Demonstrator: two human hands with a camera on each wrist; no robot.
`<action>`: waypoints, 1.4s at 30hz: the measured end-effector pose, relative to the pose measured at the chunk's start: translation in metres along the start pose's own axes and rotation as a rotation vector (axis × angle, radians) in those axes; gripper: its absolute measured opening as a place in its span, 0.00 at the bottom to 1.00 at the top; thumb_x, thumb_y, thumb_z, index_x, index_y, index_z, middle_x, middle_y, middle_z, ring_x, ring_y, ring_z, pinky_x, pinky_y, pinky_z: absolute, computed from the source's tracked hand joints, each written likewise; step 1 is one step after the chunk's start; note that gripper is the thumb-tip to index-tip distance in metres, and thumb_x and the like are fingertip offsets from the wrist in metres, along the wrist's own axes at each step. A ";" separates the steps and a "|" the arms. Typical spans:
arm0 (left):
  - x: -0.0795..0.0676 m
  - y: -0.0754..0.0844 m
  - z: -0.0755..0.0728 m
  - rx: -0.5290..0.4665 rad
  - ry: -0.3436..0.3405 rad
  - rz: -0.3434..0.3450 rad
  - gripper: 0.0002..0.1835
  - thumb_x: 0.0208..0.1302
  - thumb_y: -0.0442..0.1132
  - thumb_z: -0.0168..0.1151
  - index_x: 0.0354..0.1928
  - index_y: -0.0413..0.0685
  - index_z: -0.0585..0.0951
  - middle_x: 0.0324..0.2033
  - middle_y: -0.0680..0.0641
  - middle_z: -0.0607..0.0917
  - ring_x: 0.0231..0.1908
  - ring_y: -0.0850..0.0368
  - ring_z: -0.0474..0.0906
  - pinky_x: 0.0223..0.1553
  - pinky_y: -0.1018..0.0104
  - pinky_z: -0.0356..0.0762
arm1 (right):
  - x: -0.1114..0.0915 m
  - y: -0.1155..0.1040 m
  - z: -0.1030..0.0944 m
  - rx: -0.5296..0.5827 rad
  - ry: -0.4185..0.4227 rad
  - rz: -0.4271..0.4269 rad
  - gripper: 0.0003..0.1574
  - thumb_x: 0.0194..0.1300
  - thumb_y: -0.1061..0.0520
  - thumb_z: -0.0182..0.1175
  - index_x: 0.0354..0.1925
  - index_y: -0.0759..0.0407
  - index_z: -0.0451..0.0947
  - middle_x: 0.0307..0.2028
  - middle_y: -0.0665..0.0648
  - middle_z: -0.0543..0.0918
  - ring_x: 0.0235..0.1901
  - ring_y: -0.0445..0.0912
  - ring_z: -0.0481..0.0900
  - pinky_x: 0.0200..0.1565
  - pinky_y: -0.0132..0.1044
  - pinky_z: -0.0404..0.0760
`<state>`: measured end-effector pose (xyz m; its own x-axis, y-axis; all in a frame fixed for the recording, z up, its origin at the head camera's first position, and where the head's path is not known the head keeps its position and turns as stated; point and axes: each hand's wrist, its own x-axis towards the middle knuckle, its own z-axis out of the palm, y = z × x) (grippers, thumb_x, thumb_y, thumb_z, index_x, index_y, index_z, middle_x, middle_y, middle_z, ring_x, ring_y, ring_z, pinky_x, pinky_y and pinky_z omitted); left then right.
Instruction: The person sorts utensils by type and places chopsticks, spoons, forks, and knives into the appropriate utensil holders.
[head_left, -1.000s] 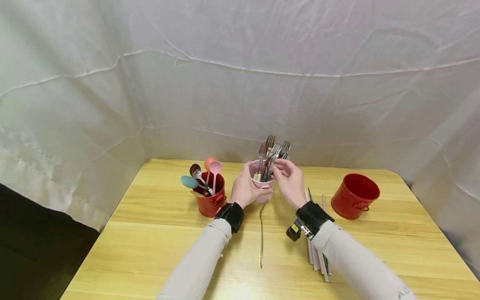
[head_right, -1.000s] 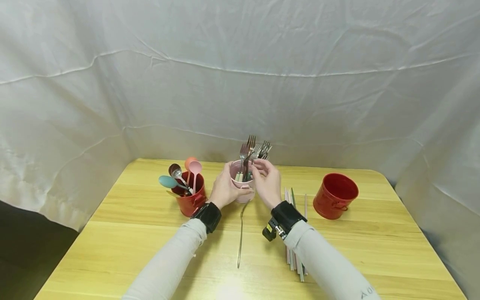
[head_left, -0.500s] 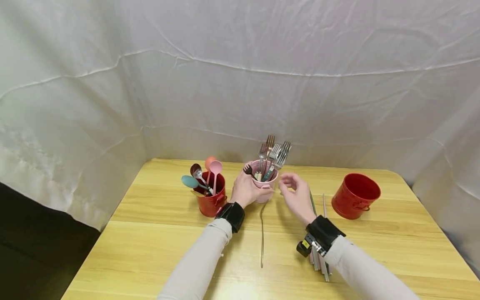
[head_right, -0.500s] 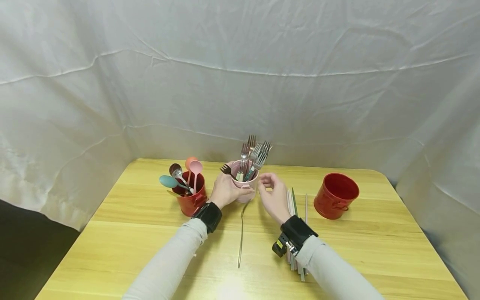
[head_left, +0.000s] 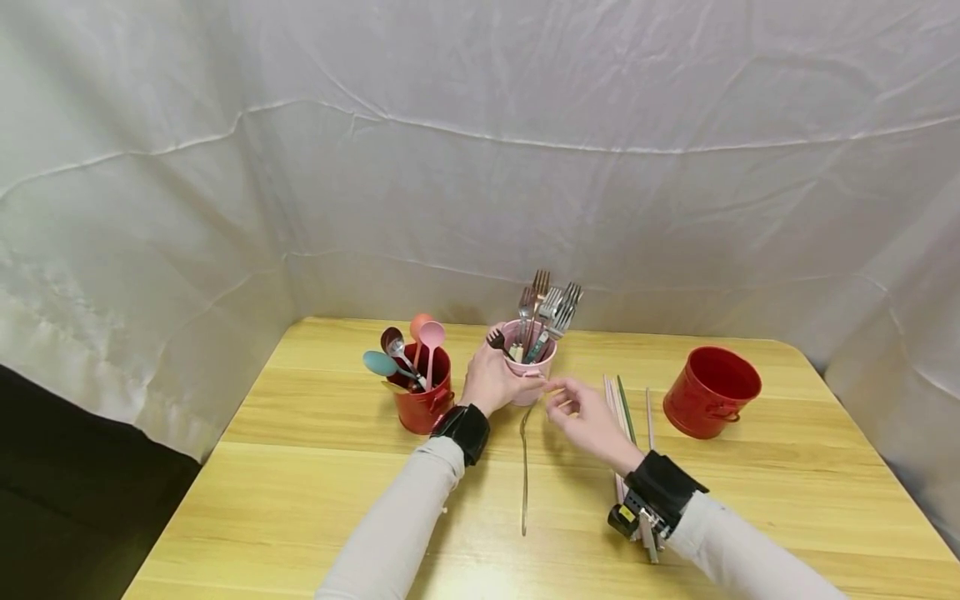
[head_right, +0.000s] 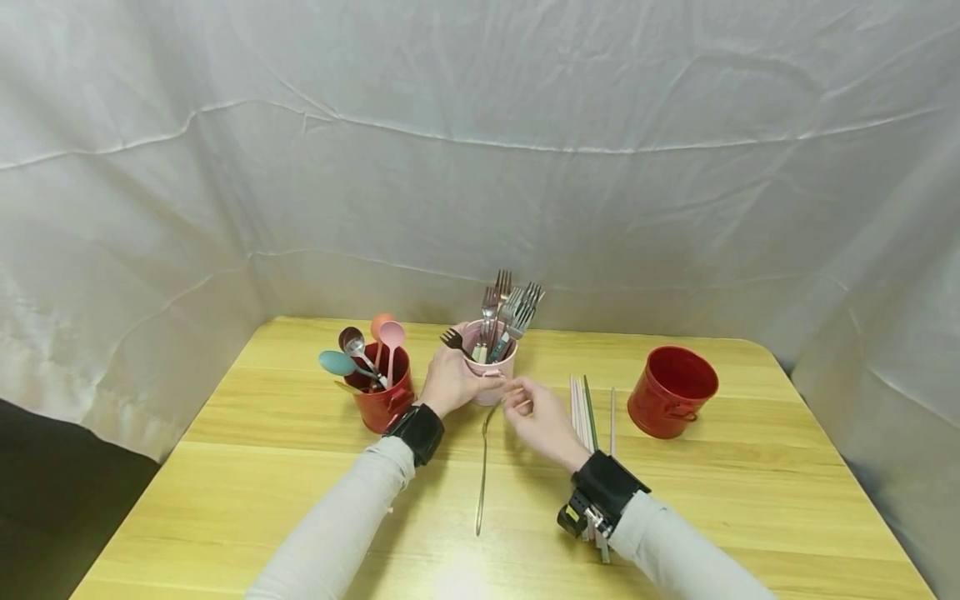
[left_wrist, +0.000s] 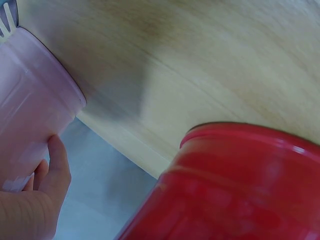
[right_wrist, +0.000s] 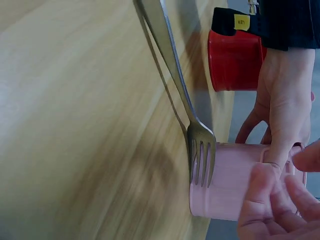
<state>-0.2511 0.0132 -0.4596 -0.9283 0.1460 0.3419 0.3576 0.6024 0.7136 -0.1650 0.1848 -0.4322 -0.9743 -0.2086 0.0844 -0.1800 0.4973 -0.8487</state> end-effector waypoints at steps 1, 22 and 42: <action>0.000 0.000 0.000 -0.006 -0.001 0.000 0.53 0.36 0.52 0.87 0.69 0.56 0.70 0.63 0.48 0.81 0.63 0.49 0.78 0.64 0.52 0.77 | -0.002 0.000 0.000 -0.016 -0.019 -0.005 0.20 0.64 0.68 0.58 0.54 0.71 0.75 0.42 0.71 0.85 0.36 0.49 0.84 0.36 0.30 0.79; 0.000 0.002 -0.002 -0.020 -0.010 -0.030 0.53 0.35 0.52 0.87 0.68 0.60 0.70 0.60 0.50 0.83 0.60 0.50 0.80 0.62 0.53 0.78 | -0.029 -0.004 0.007 -0.338 -0.273 -0.201 0.24 0.63 0.63 0.61 0.58 0.64 0.74 0.36 0.52 0.84 0.33 0.38 0.81 0.37 0.29 0.80; -0.001 0.007 -0.005 -0.047 -0.036 -0.068 0.53 0.36 0.50 0.87 0.68 0.60 0.69 0.61 0.49 0.83 0.61 0.50 0.79 0.65 0.53 0.76 | -0.032 -0.007 0.036 -0.381 -0.425 -0.192 0.17 0.61 0.61 0.65 0.49 0.60 0.78 0.29 0.50 0.77 0.28 0.37 0.70 0.32 0.29 0.71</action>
<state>-0.2470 0.0133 -0.4519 -0.9533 0.1344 0.2704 0.2974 0.5741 0.7629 -0.1273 0.1579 -0.4477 -0.7944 -0.6039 -0.0656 -0.4594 0.6679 -0.5855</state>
